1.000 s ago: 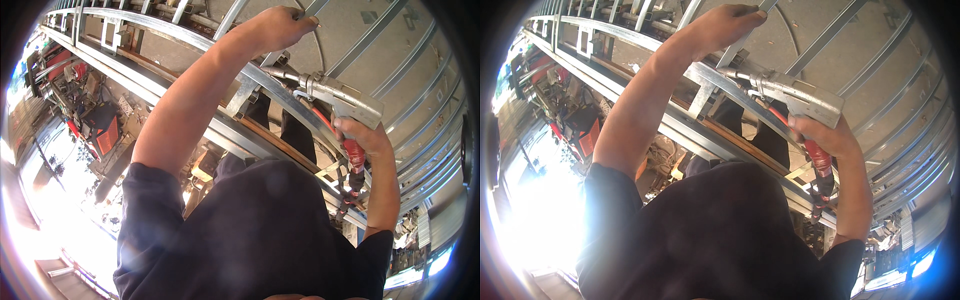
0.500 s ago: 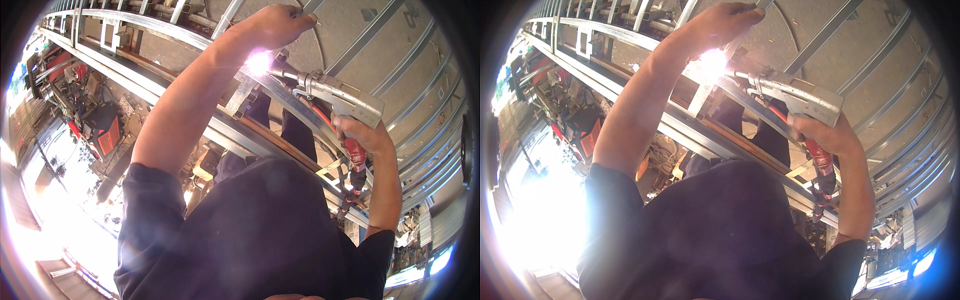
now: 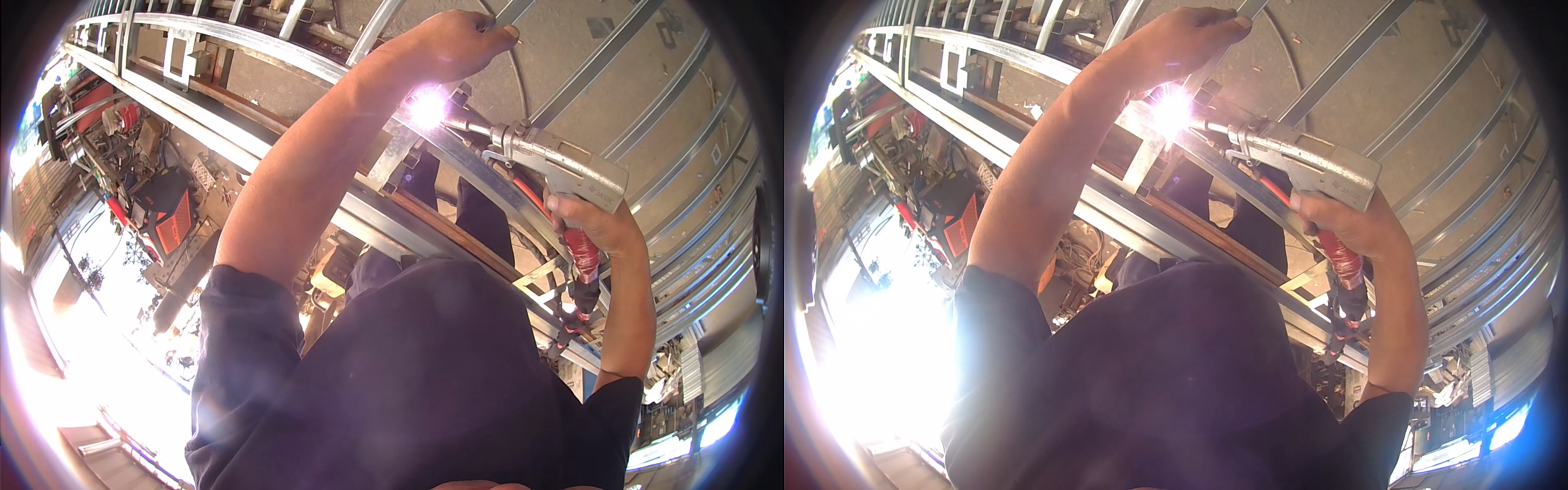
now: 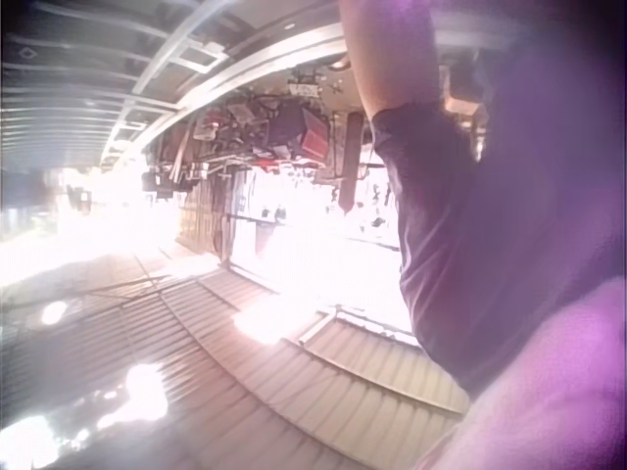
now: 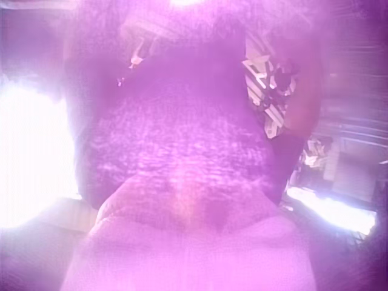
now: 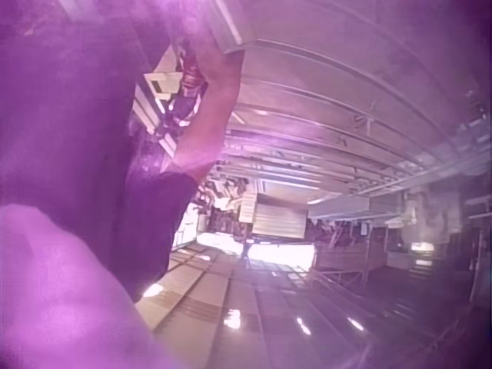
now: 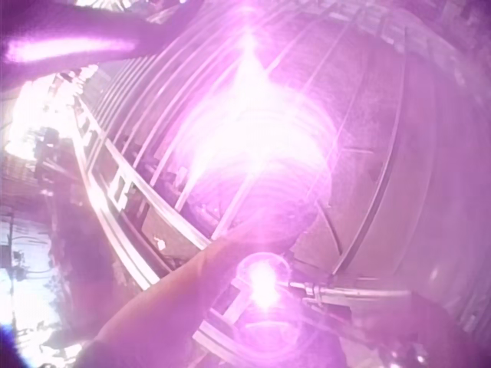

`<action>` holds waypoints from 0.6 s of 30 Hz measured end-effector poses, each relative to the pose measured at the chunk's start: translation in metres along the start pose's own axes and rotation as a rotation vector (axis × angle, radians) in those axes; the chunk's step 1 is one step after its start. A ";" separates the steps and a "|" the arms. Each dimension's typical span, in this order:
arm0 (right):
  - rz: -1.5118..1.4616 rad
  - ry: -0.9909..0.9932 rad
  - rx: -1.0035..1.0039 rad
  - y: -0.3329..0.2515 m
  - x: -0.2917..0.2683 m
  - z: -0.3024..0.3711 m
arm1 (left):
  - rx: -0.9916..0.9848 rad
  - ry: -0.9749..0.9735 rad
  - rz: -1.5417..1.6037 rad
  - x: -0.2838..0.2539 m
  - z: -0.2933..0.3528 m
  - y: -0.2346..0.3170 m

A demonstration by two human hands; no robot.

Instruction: The person welds metal plates onto a large curved metal frame using a handheld welding gun. They repeatedly position plates, weld them in place, and move to the next section of the frame.

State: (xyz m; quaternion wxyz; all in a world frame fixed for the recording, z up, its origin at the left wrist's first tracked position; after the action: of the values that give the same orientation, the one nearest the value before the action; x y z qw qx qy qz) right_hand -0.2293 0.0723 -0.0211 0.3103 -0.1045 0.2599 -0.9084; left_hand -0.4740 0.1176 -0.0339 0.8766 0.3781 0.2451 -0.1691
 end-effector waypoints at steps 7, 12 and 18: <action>0.026 -0.007 0.014 0.003 -0.003 0.002 | 0.017 -0.013 0.033 0.004 0.000 -0.014; 0.021 0.010 0.011 0.007 -0.006 0.006 | 0.138 -0.064 0.156 0.029 -0.018 -0.037; 0.066 0.071 -0.035 0.006 -0.028 0.030 | 0.220 0.069 0.476 -0.005 -0.034 -0.049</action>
State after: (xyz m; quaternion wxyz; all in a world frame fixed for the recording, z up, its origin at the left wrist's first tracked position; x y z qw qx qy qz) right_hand -0.1939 0.0730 0.0005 0.3289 -0.0690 0.2900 -0.8961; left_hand -0.5121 0.1113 -0.0798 0.8363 0.5238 0.1591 0.0291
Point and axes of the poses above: each hand's wrist, its own z-axis away from the middle knuckle, its own x-axis out of the palm, y = z × x, the point moved 9 cm from there along -z, towards the middle knuckle, and after that the axes turned 15 degrees about y, right-handed, at the moved point
